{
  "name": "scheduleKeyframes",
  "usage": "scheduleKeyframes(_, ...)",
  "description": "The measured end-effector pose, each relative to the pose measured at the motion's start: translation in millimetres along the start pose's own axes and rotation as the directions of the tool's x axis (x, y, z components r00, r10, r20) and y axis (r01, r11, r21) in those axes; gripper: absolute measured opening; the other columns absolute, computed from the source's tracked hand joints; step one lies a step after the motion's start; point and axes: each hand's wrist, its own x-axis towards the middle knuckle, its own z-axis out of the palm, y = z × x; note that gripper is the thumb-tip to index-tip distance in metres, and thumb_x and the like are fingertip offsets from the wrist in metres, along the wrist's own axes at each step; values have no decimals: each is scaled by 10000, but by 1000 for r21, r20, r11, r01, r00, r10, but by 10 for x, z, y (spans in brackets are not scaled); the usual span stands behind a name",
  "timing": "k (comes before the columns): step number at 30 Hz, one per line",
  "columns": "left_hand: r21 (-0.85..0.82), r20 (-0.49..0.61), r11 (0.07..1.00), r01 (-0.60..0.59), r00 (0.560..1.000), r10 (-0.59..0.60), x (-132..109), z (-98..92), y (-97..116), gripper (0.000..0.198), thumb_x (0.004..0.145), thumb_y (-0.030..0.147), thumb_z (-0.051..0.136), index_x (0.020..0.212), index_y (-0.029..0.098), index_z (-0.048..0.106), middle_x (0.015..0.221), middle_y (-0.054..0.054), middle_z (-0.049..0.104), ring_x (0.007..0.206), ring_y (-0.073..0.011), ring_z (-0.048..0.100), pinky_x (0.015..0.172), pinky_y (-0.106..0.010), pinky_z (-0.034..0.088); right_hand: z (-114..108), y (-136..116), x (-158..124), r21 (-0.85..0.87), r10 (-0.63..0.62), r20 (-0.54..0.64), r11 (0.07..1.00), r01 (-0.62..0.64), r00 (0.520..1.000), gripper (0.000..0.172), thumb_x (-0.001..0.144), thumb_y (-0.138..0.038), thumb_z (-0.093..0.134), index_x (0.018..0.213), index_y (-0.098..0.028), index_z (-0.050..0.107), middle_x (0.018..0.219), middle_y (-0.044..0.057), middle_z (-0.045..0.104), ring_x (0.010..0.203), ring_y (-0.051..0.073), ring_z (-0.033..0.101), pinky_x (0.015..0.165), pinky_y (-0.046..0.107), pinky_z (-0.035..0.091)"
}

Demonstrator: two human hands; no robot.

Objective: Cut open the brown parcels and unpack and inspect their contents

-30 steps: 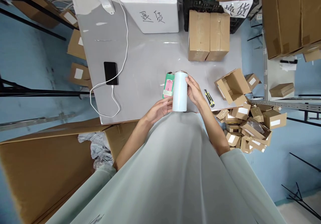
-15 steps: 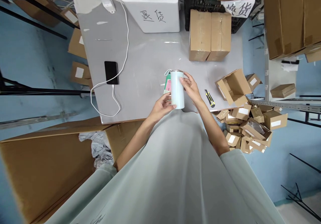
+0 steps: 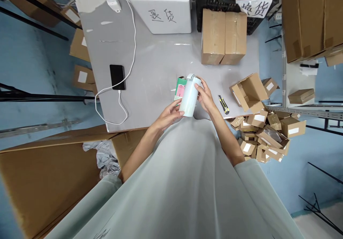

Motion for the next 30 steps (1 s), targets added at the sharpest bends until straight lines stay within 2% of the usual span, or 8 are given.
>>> scheduleKeyframes(7,240,-163,968,-73,980,115,19,3,-137,1013,821,580,944,1691,285,516,1505,-152,704,1340,-341,728,1085,-480,633,-183,1,42,-26,41,-18,999,-42,999,787,901,-801,761,1573,-421,610,1469,37,745,1342,299,707,1156,543,620)
scheduleKeyframes(14,607,-190,773,-184,911,366,-63,63,-10,874,823,430,936,1623,307,606,1577,-123,632,1399,-334,655,1229,-510,541,-173,-11,66,-43,15,-150,999,-21,989,792,843,-853,821,1451,-366,678,1520,57,706,1392,300,663,1086,457,656)
scheduleKeyframes(16,552,-200,812,-191,915,351,-80,51,59,910,802,465,961,1626,308,608,1571,-126,639,1418,-339,647,1226,-514,545,-170,5,69,-5,18,-148,1000,-19,989,772,817,-842,856,1401,-364,692,1516,56,710,1399,299,663,1089,454,661)
scheduleKeyframes(19,287,-184,949,-128,965,186,-65,-28,146,917,816,581,950,1620,287,621,1549,-140,688,1444,-346,657,1205,-505,565,-189,9,61,70,47,-96,997,-40,994,748,811,-847,858,1368,-376,695,1492,53,733,1406,303,677,1110,477,662)
scheduleKeyframes(21,75,-103,997,-23,994,31,-31,-85,180,839,847,655,909,1549,253,689,1503,-154,736,1437,-368,683,1189,-513,582,-196,0,51,110,54,-73,993,-46,996,748,802,-842,871,1359,-376,693,1486,53,744,1428,310,675,1131,492,655)
scheduleKeyframes(24,-134,33,980,145,989,-142,23,-108,184,755,861,735,863,1374,185,793,1413,-181,796,1324,-409,762,1140,-546,620,-178,-13,42,162,49,-45,986,-41,998,754,797,-829,890,1360,-371,687,1482,54,754,1473,319,661,1169,507,638)
scheduleKeyframes(26,-182,62,967,179,983,-171,48,-84,160,738,849,740,867,1303,161,819,1366,-189,819,1273,-425,789,1117,-561,636,-158,-21,50,175,46,-28,984,-40,999,766,800,-835,889,1374,-372,683,1478,54,757,1491,321,655,1186,512,628)
scheduleKeyframes(30,-140,12,985,102,995,-102,69,-30,83,740,846,734,879,1310,162,814,1357,-189,825,1325,-440,767,1106,-576,647,-147,-57,91,118,46,-14,992,-44,999,778,822,-883,836,1394,-376,688,1482,49,755,1481,317,660,1192,520,629)
